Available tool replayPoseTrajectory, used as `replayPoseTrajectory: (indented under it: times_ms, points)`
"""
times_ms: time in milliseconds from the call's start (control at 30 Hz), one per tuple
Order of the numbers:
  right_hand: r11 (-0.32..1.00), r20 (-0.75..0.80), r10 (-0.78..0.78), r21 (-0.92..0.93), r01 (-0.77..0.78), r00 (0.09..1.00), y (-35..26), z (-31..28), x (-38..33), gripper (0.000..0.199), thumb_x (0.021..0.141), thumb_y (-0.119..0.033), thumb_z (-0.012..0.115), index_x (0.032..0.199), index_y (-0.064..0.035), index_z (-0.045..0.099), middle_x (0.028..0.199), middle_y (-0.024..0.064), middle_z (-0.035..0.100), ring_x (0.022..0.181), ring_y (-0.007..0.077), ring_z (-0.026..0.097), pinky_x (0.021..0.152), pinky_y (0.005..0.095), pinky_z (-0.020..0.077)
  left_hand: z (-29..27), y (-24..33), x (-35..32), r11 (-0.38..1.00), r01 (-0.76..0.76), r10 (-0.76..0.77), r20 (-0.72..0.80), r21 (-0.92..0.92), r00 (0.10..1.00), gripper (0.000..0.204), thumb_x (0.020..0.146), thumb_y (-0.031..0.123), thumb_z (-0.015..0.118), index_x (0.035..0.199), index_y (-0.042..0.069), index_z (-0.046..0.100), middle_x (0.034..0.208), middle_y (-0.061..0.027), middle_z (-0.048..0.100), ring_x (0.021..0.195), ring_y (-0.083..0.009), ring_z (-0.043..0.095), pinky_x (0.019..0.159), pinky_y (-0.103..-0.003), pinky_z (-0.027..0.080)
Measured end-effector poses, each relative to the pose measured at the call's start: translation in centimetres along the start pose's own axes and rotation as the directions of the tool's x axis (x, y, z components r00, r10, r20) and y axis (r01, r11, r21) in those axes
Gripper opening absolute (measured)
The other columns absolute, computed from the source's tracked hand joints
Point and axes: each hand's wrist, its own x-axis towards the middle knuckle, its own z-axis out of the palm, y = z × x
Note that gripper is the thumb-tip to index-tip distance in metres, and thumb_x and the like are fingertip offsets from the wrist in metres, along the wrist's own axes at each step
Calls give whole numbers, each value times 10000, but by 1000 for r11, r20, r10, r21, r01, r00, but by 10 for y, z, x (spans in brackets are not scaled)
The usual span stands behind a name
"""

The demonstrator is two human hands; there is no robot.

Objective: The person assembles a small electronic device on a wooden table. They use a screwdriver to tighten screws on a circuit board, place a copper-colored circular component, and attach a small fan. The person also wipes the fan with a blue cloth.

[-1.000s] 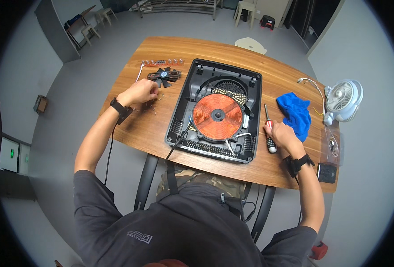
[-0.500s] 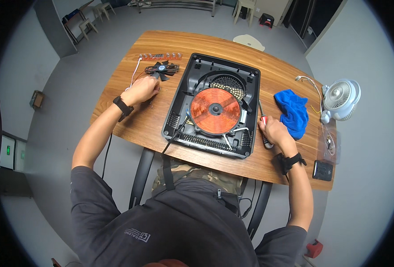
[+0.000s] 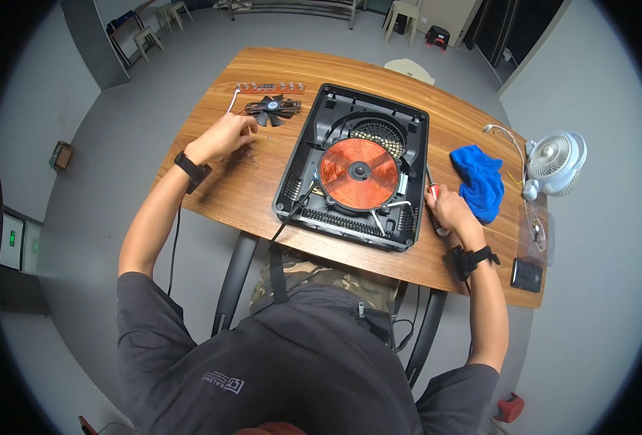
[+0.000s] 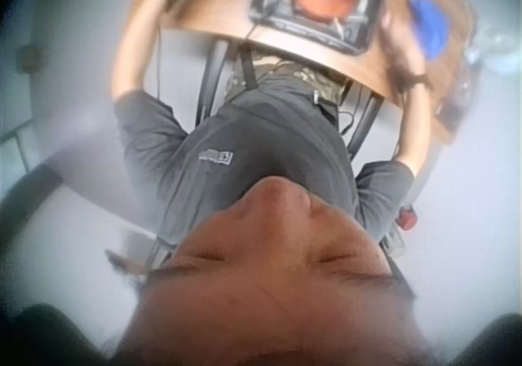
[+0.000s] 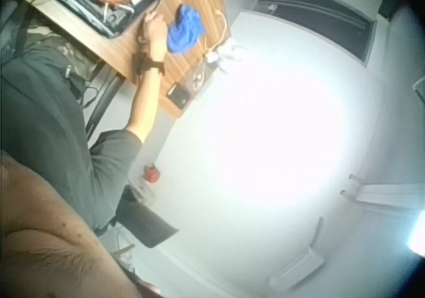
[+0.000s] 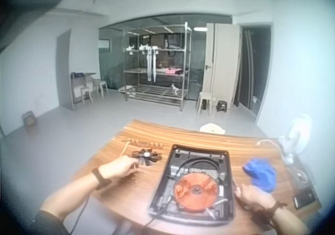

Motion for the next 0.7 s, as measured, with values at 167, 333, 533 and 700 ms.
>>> replayPoseTrajectory:
  times_ms: [167,333,533,700]
  points:
    - [998,-16,-23,52,24,1000,-5,-7,-5,527,1056,-443,523,1112,79,568,950,354,696,932,528,673,816,569,541,-9,-9,-14,1000,11,-11,-80,0,997,191,879,-34,680,1059,-55,742,921,-216,759,867,-326,753,815,-390,595]
    - [995,45,23,98,-27,999,-17,-24,-19,559,1017,-474,587,1098,79,578,981,345,699,961,507,681,840,549,546,-22,15,-25,993,38,-46,-76,-111,996,117,889,-12,696,993,-60,724,850,-171,760,801,-236,754,766,-355,596]
    - [994,-64,-92,59,96,994,-1,-10,-30,454,974,-367,663,1049,73,578,932,334,684,931,503,670,818,535,535,-11,61,-22,965,-160,147,-78,-206,986,86,896,-12,698,971,-52,690,840,-165,760,794,-250,762,749,-345,604]
    - [988,-195,-91,104,113,977,17,-29,-32,341,975,-282,652,1012,50,586,931,331,668,934,496,648,806,530,513,-2,103,-24,930,-246,237,-65,-273,969,116,899,28,749,973,-43,694,853,-182,759,808,-286,768,734,-343,605]
